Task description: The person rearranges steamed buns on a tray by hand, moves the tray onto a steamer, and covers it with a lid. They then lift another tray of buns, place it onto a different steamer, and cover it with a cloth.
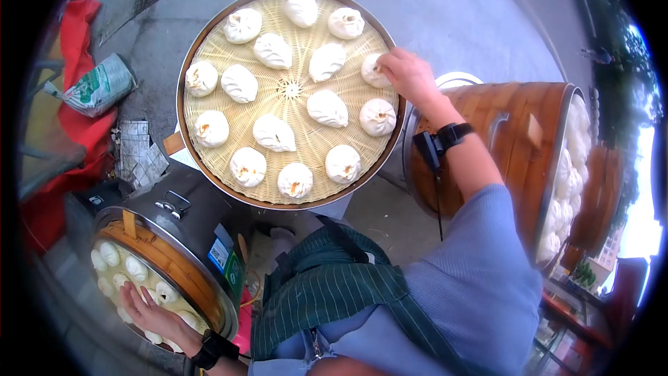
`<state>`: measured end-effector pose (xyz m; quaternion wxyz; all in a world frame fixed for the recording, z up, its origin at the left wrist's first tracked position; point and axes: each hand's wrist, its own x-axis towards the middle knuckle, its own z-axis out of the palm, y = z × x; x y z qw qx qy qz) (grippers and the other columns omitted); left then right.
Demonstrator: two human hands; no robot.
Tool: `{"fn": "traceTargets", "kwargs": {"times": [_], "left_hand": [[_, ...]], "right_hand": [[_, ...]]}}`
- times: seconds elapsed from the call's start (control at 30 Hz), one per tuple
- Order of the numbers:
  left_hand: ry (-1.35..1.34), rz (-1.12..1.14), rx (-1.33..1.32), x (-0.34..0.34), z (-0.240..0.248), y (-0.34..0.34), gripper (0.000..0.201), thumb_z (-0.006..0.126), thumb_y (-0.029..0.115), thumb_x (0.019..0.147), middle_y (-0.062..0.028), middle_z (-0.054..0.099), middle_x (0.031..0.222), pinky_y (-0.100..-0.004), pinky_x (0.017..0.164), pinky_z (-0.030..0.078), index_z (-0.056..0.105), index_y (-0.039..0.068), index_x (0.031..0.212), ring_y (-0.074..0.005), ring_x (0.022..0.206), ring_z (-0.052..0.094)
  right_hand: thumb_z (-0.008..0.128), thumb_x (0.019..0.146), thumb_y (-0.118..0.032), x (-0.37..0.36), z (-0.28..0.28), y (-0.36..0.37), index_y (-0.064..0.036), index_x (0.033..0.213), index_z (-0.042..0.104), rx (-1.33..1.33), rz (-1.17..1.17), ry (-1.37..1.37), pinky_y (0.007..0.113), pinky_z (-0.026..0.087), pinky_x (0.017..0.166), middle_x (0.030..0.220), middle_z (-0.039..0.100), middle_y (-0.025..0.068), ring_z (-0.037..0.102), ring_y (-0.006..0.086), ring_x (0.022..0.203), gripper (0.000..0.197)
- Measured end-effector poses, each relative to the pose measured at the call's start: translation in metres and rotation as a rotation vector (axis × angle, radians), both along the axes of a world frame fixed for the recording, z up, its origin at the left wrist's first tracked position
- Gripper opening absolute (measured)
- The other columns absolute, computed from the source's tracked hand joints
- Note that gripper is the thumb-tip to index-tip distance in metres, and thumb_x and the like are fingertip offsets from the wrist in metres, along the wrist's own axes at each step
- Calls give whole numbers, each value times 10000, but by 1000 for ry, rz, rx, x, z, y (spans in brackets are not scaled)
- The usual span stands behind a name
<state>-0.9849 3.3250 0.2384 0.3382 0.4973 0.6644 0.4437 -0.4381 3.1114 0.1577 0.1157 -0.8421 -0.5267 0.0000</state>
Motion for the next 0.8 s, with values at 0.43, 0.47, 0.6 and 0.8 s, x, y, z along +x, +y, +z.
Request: {"fn": "traceTargets", "kwargs": {"times": [0.43, 0.47, 0.6, 0.8], "left_hand": [[-88, 20, -109, -16, -15, -18, 386, 402, 155, 924, -178, 445, 1277, -366, 1010, 322, 374, -37, 1258, -258, 1224, 403], [-118, 38, -112, -17, -15, -19, 387, 402, 154, 924, -184, 444, 1274, -369, 1012, 319, 372, -39, 1258, -261, 1225, 402], [-109, 60, -113, -22, -15, -23, 388, 397, 149, 927, -200, 434, 1276, -374, 1013, 324, 362, -37, 1265, -275, 1223, 404], [-171, 69, -107, -35, -21, -29, 382, 390, 126, 926, -224, 407, 1287, -381, 1012, 339, 351, -34, 1270, -295, 1200, 429]], "right_hand": [[567, 762, -118, 17, 11, 19, -103, 788, 585, -204, 329, -11, 341, 477, 668, 787, 542, 39, 580, 216, 776, 36], [567, 762, -118, 17, 11, 21, -103, 788, 585, -205, 335, -11, 341, 477, 668, 787, 542, 39, 580, 216, 776, 36], [579, 760, -114, 22, 11, 25, -91, 761, 568, -270, 394, -48, 330, 474, 651, 766, 532, 38, 571, 205, 759, 25], [600, 730, -75, 31, 8, 20, -94, 750, 565, -288, 506, -126, 315, 480, 617, 746, 525, 31, 563, 198, 714, 45]]}}
